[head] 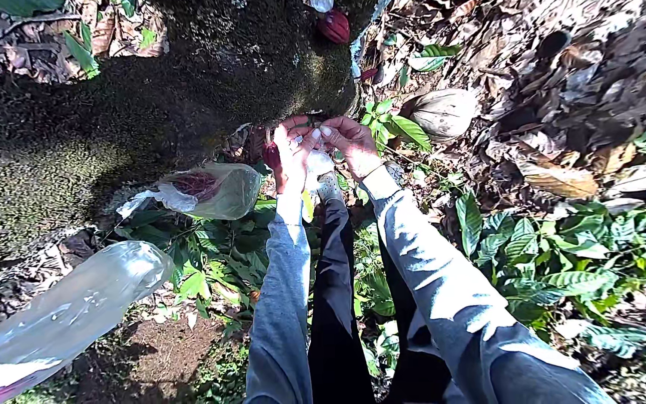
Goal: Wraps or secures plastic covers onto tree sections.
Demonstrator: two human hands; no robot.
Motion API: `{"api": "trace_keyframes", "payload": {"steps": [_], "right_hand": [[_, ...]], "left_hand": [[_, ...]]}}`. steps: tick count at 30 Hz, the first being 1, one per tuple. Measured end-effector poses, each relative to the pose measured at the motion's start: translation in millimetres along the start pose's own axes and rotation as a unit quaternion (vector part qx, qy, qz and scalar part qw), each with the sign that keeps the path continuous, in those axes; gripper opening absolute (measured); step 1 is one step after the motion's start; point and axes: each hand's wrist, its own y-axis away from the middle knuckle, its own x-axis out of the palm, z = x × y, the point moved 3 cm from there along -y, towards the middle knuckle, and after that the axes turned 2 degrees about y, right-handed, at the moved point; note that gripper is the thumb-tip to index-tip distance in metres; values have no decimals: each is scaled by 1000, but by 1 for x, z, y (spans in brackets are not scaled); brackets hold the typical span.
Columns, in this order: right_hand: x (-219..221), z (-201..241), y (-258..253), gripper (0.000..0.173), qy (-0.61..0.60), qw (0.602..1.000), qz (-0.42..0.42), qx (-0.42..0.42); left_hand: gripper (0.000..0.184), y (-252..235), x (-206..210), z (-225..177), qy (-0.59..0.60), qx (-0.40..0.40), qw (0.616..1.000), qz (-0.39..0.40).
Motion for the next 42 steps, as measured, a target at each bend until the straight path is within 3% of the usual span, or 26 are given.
{"api": "trace_keyframes", "payload": {"steps": [4,9,15,19,27,32,42], "right_hand": [[7,2,-2,19,49,999,-16,5],[13,2,1,18,27,995,-77,-52],[16,1,1,20,-20,995,-86,-47],[11,3,1,22,-14,997,-54,-45],[7,-7,3,28,-59,998,-23,-16],[10,-9,3,22,-56,996,-64,-17],[2,-5,0,23,42,997,-36,-50]], "left_hand": [[34,3,2,-2,-9,12,1000,2],[40,8,8,-8,-90,31,995,-2],[16,9,8,1,-24,9,999,-28],[18,10,7,10,71,-26,996,-39],[21,8,6,14,137,-66,988,-34],[17,7,9,13,154,-83,984,-40],[14,-1,3,8,33,-4,999,-5]]}}
